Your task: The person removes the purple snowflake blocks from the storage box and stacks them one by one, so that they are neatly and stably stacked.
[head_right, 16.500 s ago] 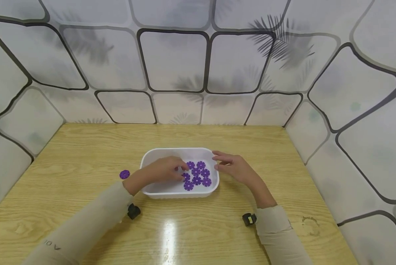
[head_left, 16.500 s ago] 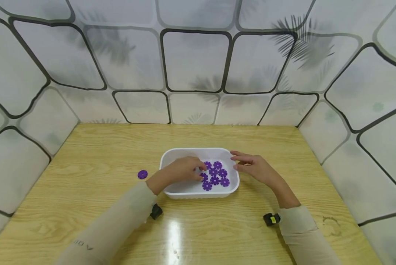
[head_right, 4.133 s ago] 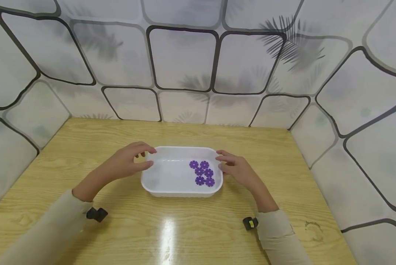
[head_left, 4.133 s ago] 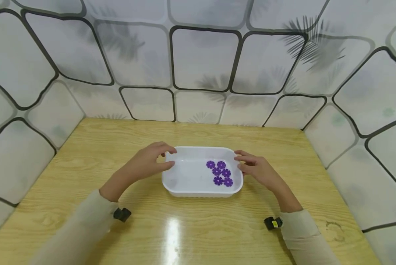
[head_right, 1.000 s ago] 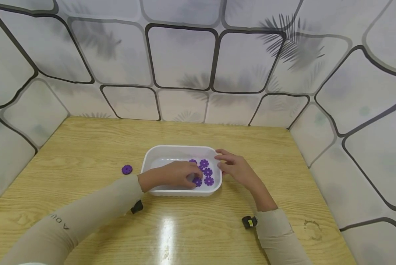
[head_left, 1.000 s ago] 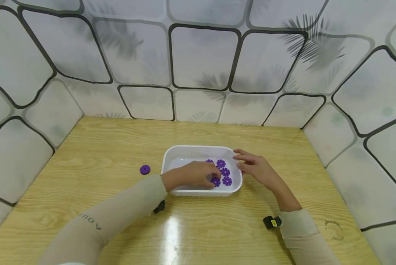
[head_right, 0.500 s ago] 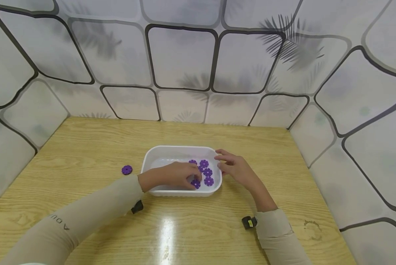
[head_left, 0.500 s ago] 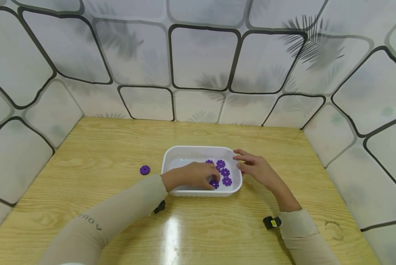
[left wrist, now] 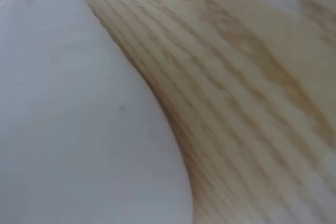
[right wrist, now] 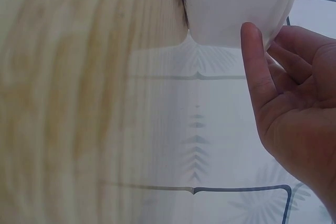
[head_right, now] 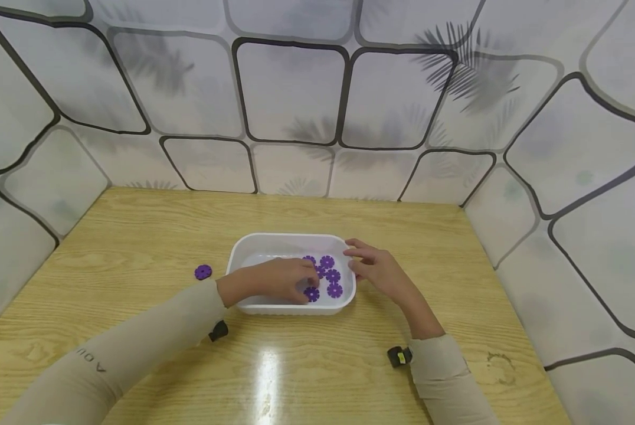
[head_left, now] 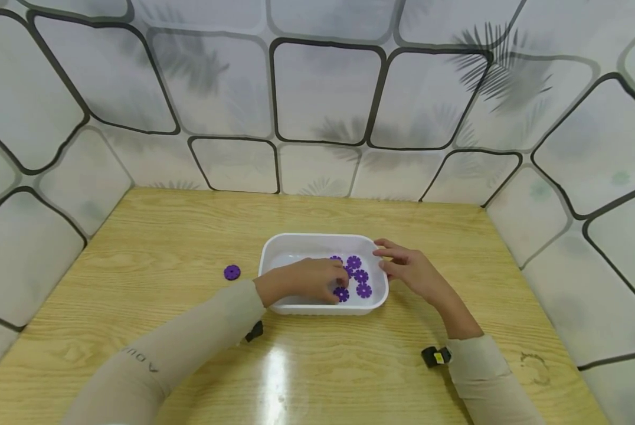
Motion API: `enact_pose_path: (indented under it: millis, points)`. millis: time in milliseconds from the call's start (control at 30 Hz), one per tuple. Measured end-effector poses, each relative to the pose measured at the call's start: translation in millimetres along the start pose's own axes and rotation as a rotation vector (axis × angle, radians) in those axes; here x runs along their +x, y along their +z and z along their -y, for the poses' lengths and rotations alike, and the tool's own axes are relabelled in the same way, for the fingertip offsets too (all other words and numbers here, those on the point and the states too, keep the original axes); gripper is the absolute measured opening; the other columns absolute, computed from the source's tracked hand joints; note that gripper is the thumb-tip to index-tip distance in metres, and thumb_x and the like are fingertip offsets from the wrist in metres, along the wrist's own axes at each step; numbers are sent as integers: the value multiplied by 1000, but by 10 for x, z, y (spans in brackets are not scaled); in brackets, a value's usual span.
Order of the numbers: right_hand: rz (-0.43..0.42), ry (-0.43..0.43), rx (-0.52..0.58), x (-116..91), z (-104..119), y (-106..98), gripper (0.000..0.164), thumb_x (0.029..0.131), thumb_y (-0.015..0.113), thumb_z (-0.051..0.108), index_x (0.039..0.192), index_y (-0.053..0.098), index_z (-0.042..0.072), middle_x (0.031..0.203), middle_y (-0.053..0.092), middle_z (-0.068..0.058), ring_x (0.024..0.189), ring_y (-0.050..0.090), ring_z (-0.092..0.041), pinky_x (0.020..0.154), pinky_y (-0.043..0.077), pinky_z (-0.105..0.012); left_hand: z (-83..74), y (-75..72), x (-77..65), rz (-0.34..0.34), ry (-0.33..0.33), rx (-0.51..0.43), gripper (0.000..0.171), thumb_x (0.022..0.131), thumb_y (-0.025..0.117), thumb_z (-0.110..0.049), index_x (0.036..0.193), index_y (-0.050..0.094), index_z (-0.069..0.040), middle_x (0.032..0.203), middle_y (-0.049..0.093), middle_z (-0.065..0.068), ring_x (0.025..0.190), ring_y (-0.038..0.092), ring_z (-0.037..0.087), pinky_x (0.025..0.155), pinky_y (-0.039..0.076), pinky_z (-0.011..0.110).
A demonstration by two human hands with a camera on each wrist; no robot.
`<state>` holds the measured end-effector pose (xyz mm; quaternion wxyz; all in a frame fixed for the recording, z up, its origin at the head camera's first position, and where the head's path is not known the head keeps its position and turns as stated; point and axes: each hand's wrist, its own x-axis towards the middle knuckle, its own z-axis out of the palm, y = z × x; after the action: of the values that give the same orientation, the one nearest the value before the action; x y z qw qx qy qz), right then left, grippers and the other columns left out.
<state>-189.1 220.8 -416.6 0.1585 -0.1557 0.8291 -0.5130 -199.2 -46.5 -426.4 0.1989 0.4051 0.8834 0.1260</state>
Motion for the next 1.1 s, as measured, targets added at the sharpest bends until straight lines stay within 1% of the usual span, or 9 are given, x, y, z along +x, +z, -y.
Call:
enact_pose_path:
  millis: [133,300,500,700,833,967,1100]
  points:
    - [5,-1,17,-4,-6,2,43,102,60,25,140,59,4,164,31,-8,133,54,-35,85,59,-29,-3,-7,5,5,4,-8,33,89,75,-35,118,68,-21,110,62,-10,100,57,5,95,50,25]
    - [16,-9,34,5,-25,1,44,103,60,25,141,57,2,164,31,-9,130,56,-36,83,60,-29,1,-13,10,16,15,36,31,90,75,-34,117,69,-19,108,63,-9,96,57,5,92,51,26]
    - [19,-14,32,12,-32,1,44,103,60,24,141,57,2,164,31,-10,128,57,-36,82,60,-29,-10,-20,11,45,10,71,32,91,74,-35,118,68,-18,107,62,-9,94,57,5,90,52,26]
    - [17,-12,32,7,-30,-1,44,103,60,24,140,58,2,164,31,-9,126,58,-35,82,60,-29,-26,-14,4,31,-6,87,33,92,72,-36,118,66,-17,106,61,-8,92,56,6,87,52,26]
    - [17,-18,26,8,-32,-4,44,103,60,24,140,58,2,164,31,-11,124,60,-35,82,60,-29,-18,2,2,7,-22,47,31,91,72,-33,117,64,-18,104,61,-8,89,57,7,83,52,26]
    - [13,-13,18,3,-27,-11,44,103,60,25,140,58,2,164,31,-10,125,59,-35,82,60,-30,10,14,4,-23,-47,-15,27,91,71,-29,114,60,-21,97,60,-10,85,57,7,78,50,25]
    - [15,-11,22,9,-37,-18,44,103,59,24,140,58,1,164,30,-11,123,60,-36,82,60,-30,47,17,7,-42,-69,-72,22,94,67,-25,115,59,-24,97,62,-11,87,58,6,82,51,25]
